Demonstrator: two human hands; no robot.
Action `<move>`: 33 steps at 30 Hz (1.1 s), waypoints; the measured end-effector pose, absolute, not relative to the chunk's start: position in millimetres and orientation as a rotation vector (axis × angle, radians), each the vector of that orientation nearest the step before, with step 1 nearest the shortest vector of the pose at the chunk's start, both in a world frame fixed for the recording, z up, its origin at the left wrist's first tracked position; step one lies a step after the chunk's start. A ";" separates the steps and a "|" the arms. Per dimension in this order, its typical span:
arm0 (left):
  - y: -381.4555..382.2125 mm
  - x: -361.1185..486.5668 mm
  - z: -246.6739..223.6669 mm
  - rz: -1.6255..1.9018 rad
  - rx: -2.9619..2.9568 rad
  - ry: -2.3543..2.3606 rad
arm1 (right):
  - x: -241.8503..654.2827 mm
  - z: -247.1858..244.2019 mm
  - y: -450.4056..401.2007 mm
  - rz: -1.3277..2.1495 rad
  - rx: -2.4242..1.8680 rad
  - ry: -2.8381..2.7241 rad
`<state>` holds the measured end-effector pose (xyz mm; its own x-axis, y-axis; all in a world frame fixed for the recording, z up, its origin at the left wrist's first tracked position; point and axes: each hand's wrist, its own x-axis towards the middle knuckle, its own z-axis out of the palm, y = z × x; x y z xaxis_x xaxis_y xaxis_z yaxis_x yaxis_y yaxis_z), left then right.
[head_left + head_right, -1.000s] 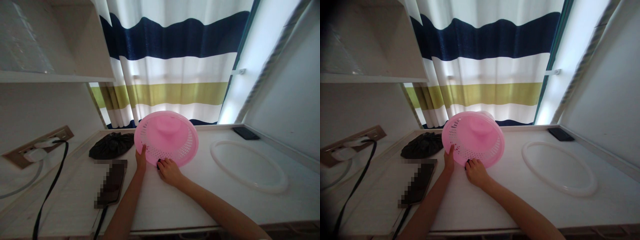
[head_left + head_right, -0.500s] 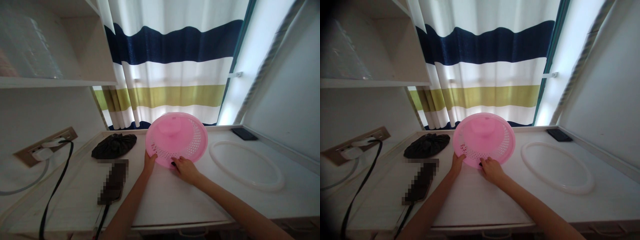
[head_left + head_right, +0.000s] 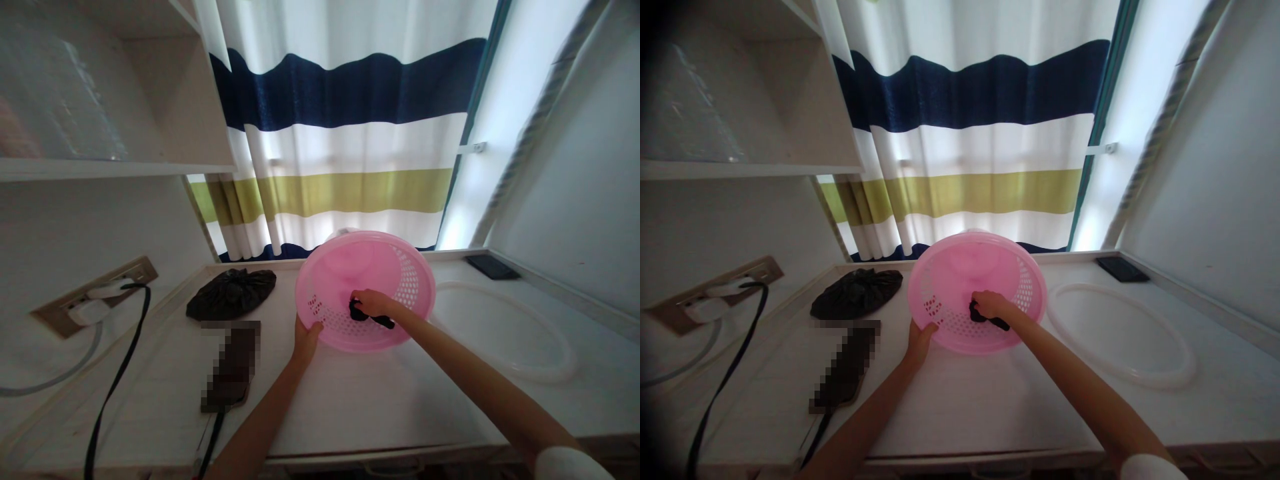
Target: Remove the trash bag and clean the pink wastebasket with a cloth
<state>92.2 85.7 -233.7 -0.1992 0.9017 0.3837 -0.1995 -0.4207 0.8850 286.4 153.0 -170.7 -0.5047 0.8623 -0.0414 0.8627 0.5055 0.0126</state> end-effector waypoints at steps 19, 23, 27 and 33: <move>79.8 95.9 -230.5 1.670 1.292 0.877 | 291.3 -174.8 163.8 0.143 1.359 2.700; 77.2 97.2 -228.8 1.614 1.278 0.891 | 295.7 -162.0 174.3 0.290 1.546 2.710; 78.0 97.4 -228.5 1.574 1.276 0.828 | 298.0 -163.6 180.6 0.217 1.378 2.770; 82.4 96.4 -238.3 1.433 1.236 0.789 | 301.0 -181.2 180.0 0.201 1.302 2.689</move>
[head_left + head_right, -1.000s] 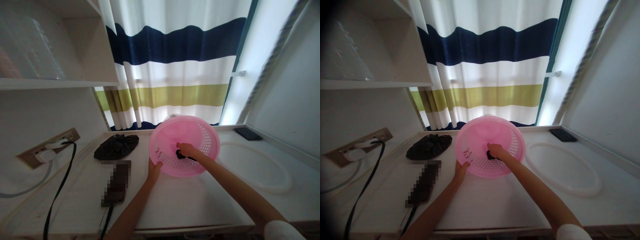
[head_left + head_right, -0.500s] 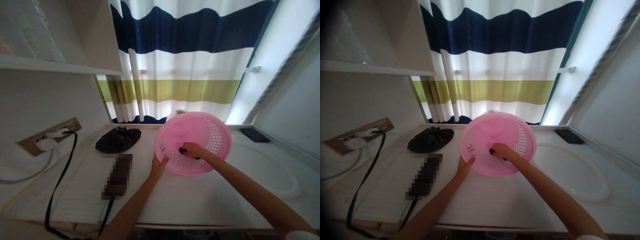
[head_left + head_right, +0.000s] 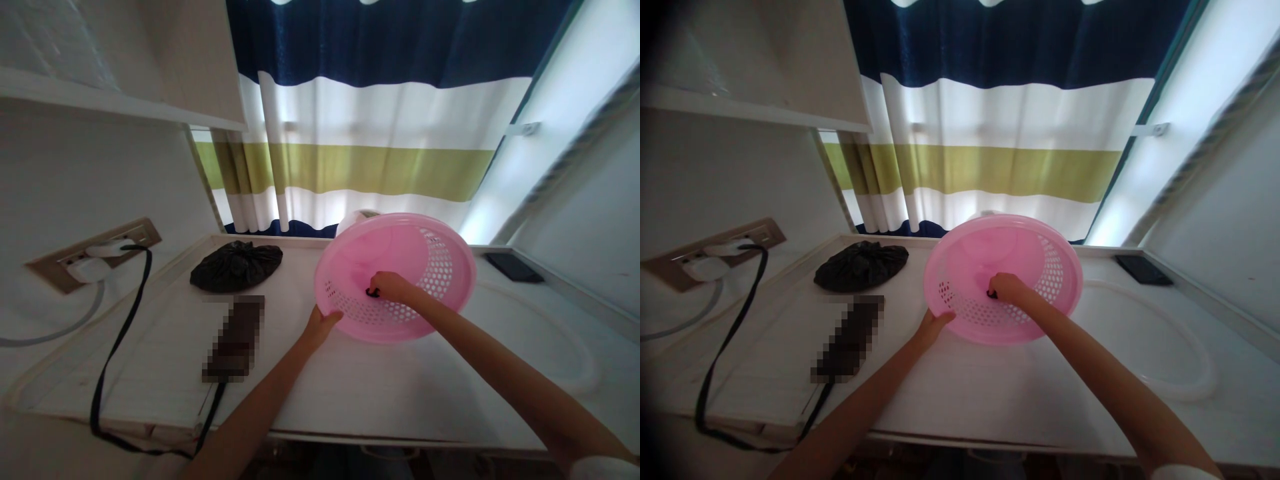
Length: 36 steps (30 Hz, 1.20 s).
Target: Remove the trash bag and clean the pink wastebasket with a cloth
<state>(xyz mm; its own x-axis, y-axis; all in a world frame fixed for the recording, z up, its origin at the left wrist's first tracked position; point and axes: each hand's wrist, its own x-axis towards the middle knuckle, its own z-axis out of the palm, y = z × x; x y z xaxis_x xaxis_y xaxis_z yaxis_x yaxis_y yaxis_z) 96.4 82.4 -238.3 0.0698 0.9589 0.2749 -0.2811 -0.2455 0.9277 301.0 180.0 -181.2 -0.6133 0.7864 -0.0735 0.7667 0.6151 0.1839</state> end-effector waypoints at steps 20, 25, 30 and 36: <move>89.8 94.9 -245.1 1.359 1.341 0.961 | 286.6 -193.5 261.4 0.164 1.486 2.645; 89.8 94.7 -242.3 1.388 1.352 0.941 | 284.4 -199.6 279.5 0.204 1.595 2.618; 89.3 93.7 -239.9 1.377 1.392 0.953 | 278.5 -207.4 293.5 0.274 1.724 2.583; 91.9 93.9 -240.1 1.392 1.453 1.002 | 277.5 -212.3 301.6 0.288 1.758 2.557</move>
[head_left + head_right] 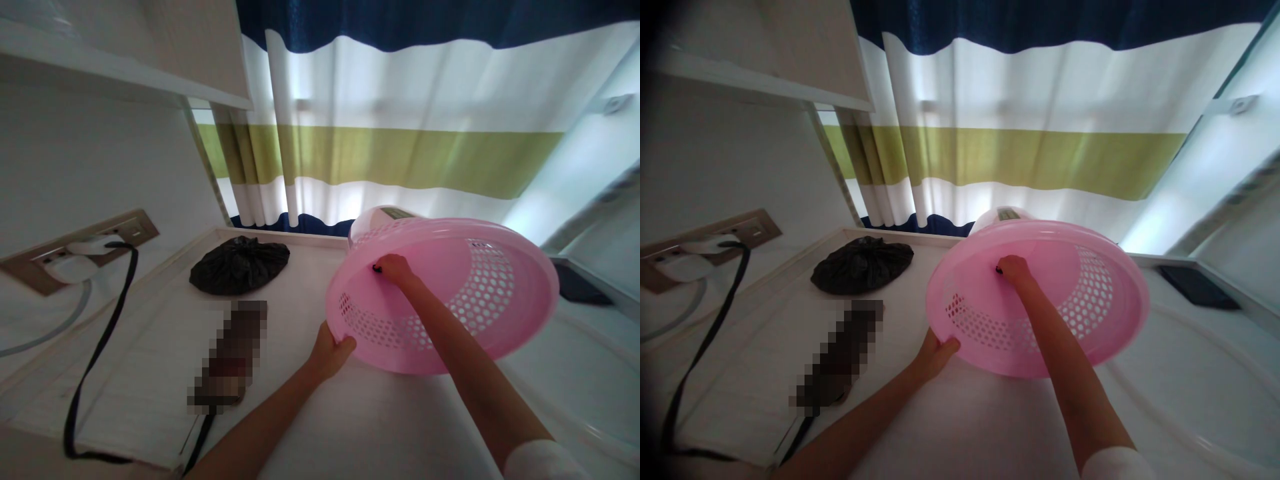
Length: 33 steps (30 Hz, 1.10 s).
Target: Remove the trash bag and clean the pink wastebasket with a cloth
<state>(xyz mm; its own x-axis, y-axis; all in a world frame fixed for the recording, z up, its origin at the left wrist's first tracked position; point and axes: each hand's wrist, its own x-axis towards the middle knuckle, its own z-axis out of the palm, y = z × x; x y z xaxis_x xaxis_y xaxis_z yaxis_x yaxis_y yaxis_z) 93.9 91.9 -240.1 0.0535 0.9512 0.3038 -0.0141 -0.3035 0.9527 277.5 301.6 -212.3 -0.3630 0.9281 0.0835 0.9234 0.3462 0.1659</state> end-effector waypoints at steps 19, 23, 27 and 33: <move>87.7 96.5 -236.1 1.373 1.701 1.000 | 287.1 -196.1 253.6 0.040 1.545 2.666; 85.8 97.5 -237.1 1.374 1.701 1.024 | 289.7 -192.1 231.1 0.064 1.442 2.715; 83.8 99.1 -236.0 1.377 1.670 1.029 | 293.2 -189.5 208.3 0.069 1.396 2.736; 82.8 101.6 -238.8 1.413 1.656 1.071 | 297.8 -187.7 177.5 0.094 1.337 2.755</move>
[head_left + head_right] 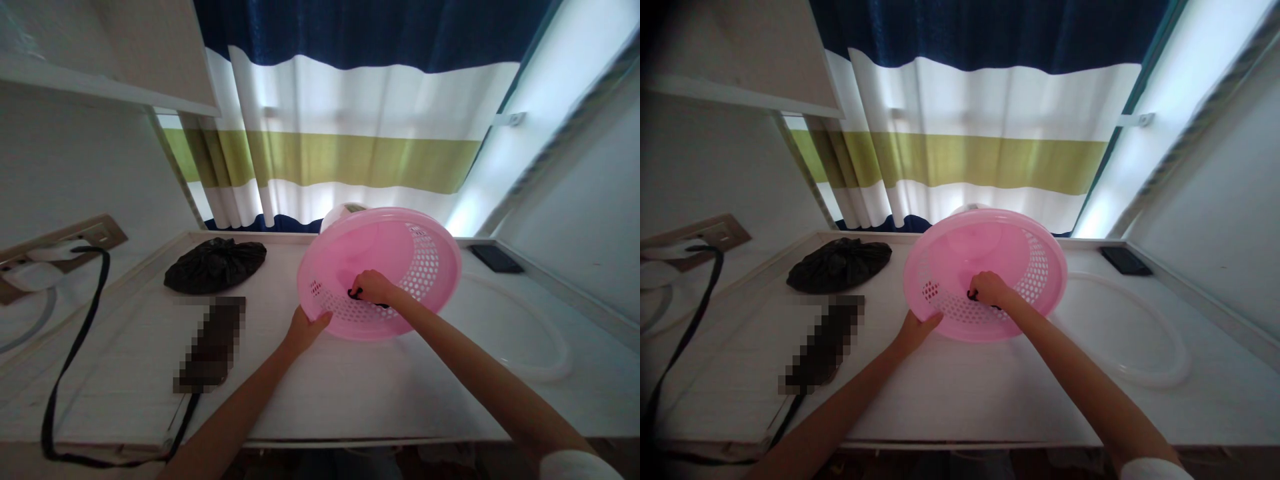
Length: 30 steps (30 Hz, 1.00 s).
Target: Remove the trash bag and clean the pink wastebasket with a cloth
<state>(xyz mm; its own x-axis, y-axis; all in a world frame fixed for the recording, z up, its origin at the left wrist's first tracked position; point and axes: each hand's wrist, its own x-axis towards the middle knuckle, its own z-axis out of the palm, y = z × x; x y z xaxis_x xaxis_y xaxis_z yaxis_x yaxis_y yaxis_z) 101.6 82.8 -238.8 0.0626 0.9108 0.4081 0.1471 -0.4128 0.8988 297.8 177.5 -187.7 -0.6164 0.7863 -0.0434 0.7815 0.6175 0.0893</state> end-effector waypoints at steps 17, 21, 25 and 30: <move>79.2 102.0 -235.0 1.424 1.604 1.014 | 285.6 -186.3 184.2 0.224 1.409 2.672; 80.3 99.1 -237.3 1.398 1.572 1.038 | 280.2 -188.3 209.1 0.216 1.482 2.610; 80.7 96.5 -238.9 1.383 1.556 1.064 | 276.6 -192.0 236.6 0.203 1.558 2.568; 81.8 94.8 -241.6 1.392 1.555 1.123 | 274.6 -197.3 265.7 0.176 1.648 2.559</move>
<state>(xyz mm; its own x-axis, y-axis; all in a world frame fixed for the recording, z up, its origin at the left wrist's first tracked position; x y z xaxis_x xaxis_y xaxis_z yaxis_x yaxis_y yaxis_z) 94.8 81.8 -241.6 0.0223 0.9432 0.3315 0.1240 -0.3316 0.9352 274.6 265.7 -197.3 -0.4124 0.9109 -0.0154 0.9002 0.4100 0.1465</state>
